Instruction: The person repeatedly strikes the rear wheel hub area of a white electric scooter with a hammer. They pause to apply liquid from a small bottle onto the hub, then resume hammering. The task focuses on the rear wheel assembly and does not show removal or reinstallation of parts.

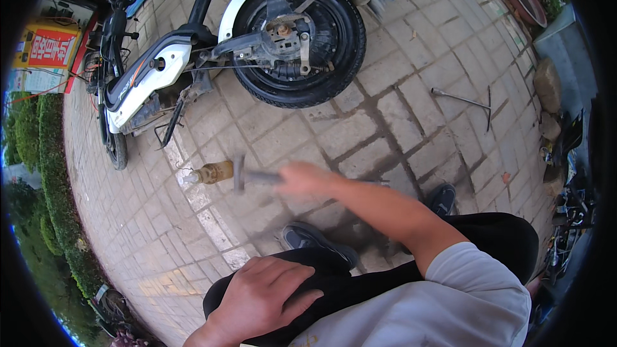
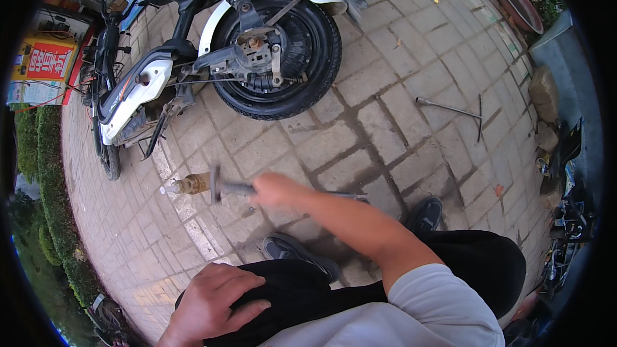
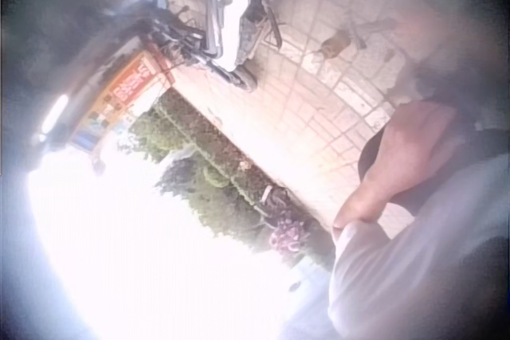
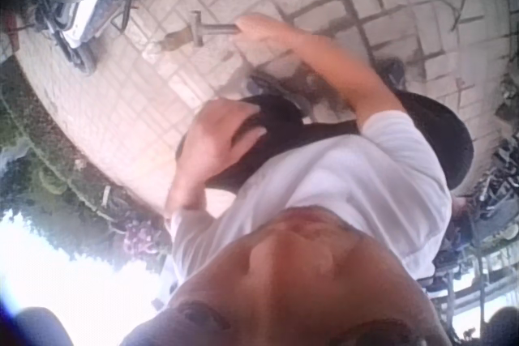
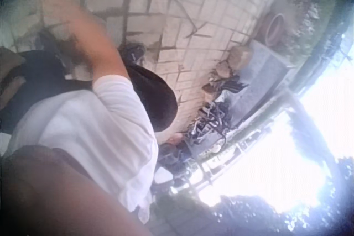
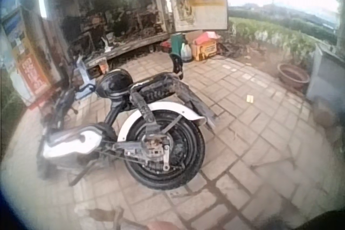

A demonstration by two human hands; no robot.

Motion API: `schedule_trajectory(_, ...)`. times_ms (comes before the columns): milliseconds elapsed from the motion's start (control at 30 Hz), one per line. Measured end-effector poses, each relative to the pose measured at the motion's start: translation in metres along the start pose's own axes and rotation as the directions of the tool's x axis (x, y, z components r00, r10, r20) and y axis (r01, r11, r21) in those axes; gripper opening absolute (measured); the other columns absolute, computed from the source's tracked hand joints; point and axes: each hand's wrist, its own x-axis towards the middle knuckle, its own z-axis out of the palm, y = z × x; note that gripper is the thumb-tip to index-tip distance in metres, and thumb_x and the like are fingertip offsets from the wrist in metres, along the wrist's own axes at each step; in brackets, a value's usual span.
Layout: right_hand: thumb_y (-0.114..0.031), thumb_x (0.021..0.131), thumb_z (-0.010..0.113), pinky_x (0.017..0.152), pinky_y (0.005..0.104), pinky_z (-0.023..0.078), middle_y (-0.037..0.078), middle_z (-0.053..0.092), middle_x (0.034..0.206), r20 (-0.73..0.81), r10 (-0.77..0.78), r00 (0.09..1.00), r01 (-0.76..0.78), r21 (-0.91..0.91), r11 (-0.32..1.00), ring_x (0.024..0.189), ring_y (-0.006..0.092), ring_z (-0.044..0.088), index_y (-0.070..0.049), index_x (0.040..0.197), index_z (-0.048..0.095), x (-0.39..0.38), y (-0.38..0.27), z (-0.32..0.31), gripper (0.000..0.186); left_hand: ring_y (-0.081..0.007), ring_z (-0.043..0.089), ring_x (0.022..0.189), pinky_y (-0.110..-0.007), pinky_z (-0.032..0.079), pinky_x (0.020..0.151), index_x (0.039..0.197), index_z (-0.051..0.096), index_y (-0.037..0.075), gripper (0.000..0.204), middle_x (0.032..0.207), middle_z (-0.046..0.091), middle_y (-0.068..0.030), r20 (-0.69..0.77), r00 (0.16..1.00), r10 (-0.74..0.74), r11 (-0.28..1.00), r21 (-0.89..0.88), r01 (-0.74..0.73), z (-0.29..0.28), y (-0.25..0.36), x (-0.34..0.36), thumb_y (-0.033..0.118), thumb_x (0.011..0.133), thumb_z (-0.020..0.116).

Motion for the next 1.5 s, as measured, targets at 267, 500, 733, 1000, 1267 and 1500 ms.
schedule_trajectory(267, -0.041, 0.084, 0.066, 0.067, 0.0454, 0.051, 0.022, 0.067, 0.078, -0.548, 0.298, 0.782, -0.103, 0.358, 0.928, 0.075, 0.0344, 0.067, 0.004, 0.079, 0.064, -0.006, 0.046, -0.012, 0.045, -0.0251, 0.065, 0.078, -0.034, 0.052, 0.069, 0.097, 0.067, 0.005, 0.029, 0.087, 0.067, -0.0074, 0.012, 0.999, 0.036, 0.999, -0.026, -0.036, -0.001, -0.004, 0.002, 0.021, 0.076, 0.08)
schedule_trajectory(500, -0.042, 0.083, 0.068, 0.066, 0.0436, 0.052, 0.022, 0.066, 0.075, -0.512, 0.338, 0.789, -0.294, 0.168, 0.941, 0.071, 0.0336, 0.067, 0.004, 0.089, 0.064, -0.02, 0.067, -0.038, 0.047, -0.0247, 0.066, 0.079, -0.034, 0.052, 0.068, 0.097, 0.067, 0.005, 0.029, 0.088, 0.067, -0.007, 0.045, 0.998, 0.041, 0.999, -0.005, -0.041, -0.001, -0.006, 0.007, 0.022, 0.077, 0.079)
schedule_trajectory(733, -0.029, 0.092, 0.063, 0.039, 0.0326, 0.041, 0.001, 0.044, 0.054, -0.726, 0.623, 0.291, 0.524, 0.666, 0.531, 0.04, 0.013, 0.045, -0.006, 0.08, 0.045, -0.067, 0.077, -0.098, 0.031, -0.0244, 0.066, 0.08, -0.034, 0.053, 0.071, 0.097, 0.067, 0.005, 0.029, 0.089, 0.068, -0.0072, 0.0, 0.998, 0.056, 0.998, -0.036, -0.056, -0.006, -0.01, -0.002, 0.022, 0.077, 0.079)
schedule_trajectory(1000, -0.022, 0.084, 0.064, 0.056, 0.0406, 0.05, 0.014, 0.06, 0.066, -0.564, 0.505, 0.653, -0.18, 0.532, 0.827, 0.059, 0.0245, 0.062, 0.005, 0.08, 0.06, -0.032, 0.106, -0.05, 0.028, -0.035, 0.064, 0.086, -0.042, 0.052, 0.076, 0.099, 0.067, 0.003, 0.029, 0.092, 0.067, -0.0152, -0.054, 0.998, -0.012, 0.997, -0.071, 0.008, -0.002, 0.0, -0.009, 0.018, 0.076, 0.078)
schedule_trajectory(1267, -0.035, 0.08, 0.066, 0.078, 0.0496, 0.053, 0.025, 0.068, 0.092, 0.031, 0.004, 1.0, -0.002, -0.069, 0.998, 0.088, 0.0404, 0.067, 0.001, 0.099, 0.067, 0.003, 0.018, 0.061, 0.04, -0.0247, 0.066, 0.081, -0.034, 0.053, 0.071, 0.097, 0.068, 0.005, 0.029, 0.09, 0.067, -0.0075, -0.009, 0.999, 0.032, 0.999, -0.006, -0.032, -0.007, -0.004, 0.0, 0.022, 0.077, 0.079)
schedule_trajectory(1500, -0.033, 0.086, 0.067, 0.044, 0.0357, 0.044, 0.009, 0.057, 0.058, -0.54, 0.417, 0.731, -0.064, 0.554, 0.83, 0.047, 0.0178, 0.057, 0.002, 0.077, 0.057, -0.017, 0.08, -0.042, 0.037, -0.035, 0.063, 0.085, -0.042, 0.052, 0.076, 0.099, 0.067, 0.002, 0.029, 0.092, 0.066, -0.0154, -0.073, 0.995, -0.067, 0.996, -0.071, 0.061, -0.003, 0.003, -0.01, 0.017, 0.076, 0.078)
